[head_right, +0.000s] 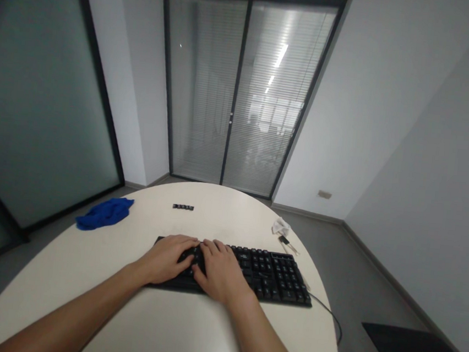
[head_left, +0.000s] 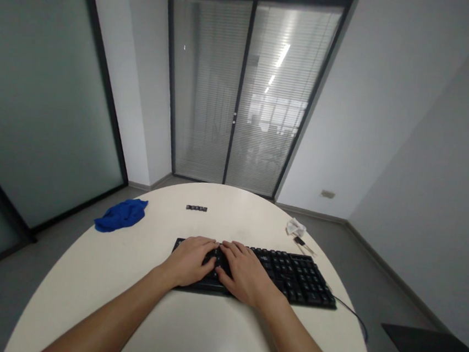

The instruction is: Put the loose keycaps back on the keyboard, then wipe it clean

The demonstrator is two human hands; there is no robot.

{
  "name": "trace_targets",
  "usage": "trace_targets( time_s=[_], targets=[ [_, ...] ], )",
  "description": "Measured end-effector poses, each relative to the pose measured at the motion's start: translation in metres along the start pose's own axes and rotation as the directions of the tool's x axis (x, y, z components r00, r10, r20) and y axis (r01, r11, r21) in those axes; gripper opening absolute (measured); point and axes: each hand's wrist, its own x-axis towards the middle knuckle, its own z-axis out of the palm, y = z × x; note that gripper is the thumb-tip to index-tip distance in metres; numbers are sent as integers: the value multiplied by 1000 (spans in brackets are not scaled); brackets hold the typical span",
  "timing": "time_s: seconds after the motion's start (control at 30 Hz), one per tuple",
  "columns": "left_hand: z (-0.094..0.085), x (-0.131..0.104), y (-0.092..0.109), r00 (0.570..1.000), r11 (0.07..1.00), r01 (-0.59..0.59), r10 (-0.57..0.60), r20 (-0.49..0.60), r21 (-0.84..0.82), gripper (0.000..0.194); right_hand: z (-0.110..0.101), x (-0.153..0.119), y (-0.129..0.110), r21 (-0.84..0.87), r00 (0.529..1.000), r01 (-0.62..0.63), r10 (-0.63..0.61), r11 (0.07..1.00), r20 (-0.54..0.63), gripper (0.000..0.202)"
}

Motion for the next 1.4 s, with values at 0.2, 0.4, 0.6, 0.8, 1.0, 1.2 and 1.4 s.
trace_targets(
  time_s=[0.2, 0.4, 0.6, 0.8, 1.0, 1.2, 1.4],
  targets=[
    [-3, 3, 1, 1000, 999, 27, -28, -11, -41, 33, -5, 1, 4, 27, 1000, 10, -9, 1000, -24, 49],
    [-1, 13, -9, 989, 984, 140, -143, -28, -108, 33, -4, 2, 8, 37, 999, 4, -3, 999, -35, 51],
    [1, 42, -44, 966, 975, 223, -218, -139, 23, 30, -7, 1, 6, 56, 999, 1, 2, 998, -54, 51],
    [-7, 73, -84, 967, 955, 219, -185, -173, 201, 37, -7, 1, 7, 67, 998, -3, 7, 998, -58, 51],
    [-2, 96, -101, 973, 944, 190, -145, -179, 270, 40, -5, 2, 8, 84, 998, 0, 6, 996, -66, 51],
    [11, 114, -108, 985, 937, 142, -102, -138, 318, 34, -4, 1, 9, 106, 997, -3, 11, 994, -72, 53],
    [12, 116, -101, 991, 943, 128, -111, -71, 308, 27, -2, 1, 10, 111, 997, -6, 15, 994, -73, 53]
  ],
)
